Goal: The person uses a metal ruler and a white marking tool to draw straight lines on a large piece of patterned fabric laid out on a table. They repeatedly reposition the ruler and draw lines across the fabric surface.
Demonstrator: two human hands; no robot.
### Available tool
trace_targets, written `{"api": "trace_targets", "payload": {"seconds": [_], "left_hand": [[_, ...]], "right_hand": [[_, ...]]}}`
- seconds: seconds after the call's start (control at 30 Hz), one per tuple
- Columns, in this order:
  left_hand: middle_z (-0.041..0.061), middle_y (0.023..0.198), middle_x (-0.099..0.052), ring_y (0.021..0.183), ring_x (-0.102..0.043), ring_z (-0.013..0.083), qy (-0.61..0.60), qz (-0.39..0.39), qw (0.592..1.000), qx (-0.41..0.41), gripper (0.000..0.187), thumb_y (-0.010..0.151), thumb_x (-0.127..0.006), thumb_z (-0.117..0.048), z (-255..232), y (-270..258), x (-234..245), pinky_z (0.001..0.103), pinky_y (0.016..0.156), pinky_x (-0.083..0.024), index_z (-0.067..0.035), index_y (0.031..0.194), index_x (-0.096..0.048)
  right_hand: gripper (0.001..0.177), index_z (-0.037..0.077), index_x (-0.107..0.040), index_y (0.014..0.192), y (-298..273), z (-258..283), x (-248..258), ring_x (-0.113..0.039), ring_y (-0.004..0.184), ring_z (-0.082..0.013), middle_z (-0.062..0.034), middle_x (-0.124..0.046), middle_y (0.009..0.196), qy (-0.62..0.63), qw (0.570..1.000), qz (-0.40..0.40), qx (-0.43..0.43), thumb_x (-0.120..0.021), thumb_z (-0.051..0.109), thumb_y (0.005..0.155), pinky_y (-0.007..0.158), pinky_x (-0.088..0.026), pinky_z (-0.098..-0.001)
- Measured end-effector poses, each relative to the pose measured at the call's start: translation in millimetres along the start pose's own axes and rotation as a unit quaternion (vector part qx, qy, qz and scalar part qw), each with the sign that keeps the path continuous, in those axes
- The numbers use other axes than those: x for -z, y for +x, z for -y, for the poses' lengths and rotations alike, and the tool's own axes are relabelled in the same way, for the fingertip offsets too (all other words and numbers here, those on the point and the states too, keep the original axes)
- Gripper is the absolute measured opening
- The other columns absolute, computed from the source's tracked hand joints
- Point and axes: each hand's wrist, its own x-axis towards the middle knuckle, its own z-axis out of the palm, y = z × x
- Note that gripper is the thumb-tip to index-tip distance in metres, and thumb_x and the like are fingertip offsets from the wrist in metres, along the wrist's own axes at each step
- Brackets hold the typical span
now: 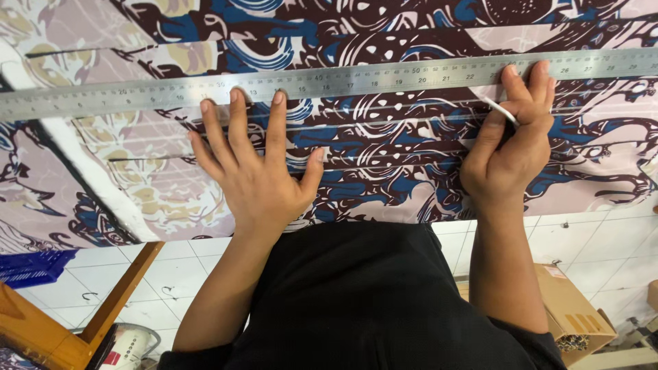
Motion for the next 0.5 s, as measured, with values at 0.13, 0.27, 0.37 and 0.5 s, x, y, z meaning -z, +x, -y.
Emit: {"api": "trace_targets", "payload": {"seconds": [0.13,0.27,0.37,0.5], "left_hand": [[0.024,0.164,-0.031,0.154,-0.018,0.0519,-0.008,0.000,1.000,0.001,0.069,0.108,-0.056,-0.061,0,1,0,0.074,0.121,-0.012,-0.017,0.160,-0.050],[0.023,0.166,-0.029,0.155,-0.017,0.0511,-0.019,0.016,1.000,0.010,0.069,0.107,-0.056,-0.061,0,0,3,0.074,0.122,-0.010,-0.019,0.161,-0.047],[0.022,0.167,-0.026,0.156,-0.016,0.0497,-0.026,0.021,0.999,0.016,0.071,0.106,-0.057,-0.062,0,1,5,0.075,0.122,-0.010,-0.021,0.162,-0.044],[0.020,0.169,-0.024,0.158,-0.015,0.0467,-0.040,0.020,0.999,0.025,0.073,0.105,-0.057,-0.064,0,1,6,0.074,0.124,-0.010,-0.024,0.163,-0.039]], "right_hand": [[0.006,-0.003,-0.046,0.125,0,-4,-2,-0.039,0.154,-0.0476,-0.0275,-0.062,0.152,0.018,1.000,-0.003,0.008,-0.047,0.001,0.121,0.131,-0.021,-0.0564],[0.007,-0.004,-0.046,0.127,-2,-4,-2,-0.040,0.154,-0.0476,-0.0281,-0.063,0.150,0.011,1.000,-0.002,0.008,-0.047,0.001,0.121,0.131,-0.021,-0.0567],[0.007,-0.004,-0.046,0.127,1,0,0,-0.040,0.155,-0.0478,-0.0280,-0.063,0.148,0.007,1.000,0.000,0.008,-0.048,0.001,0.123,0.132,-0.022,-0.0560],[0.009,-0.007,-0.047,0.122,8,14,1,-0.041,0.151,-0.0533,-0.0313,-0.063,0.143,0.008,1.000,-0.002,0.001,-0.048,0.000,0.117,0.129,-0.024,-0.0601]]}}
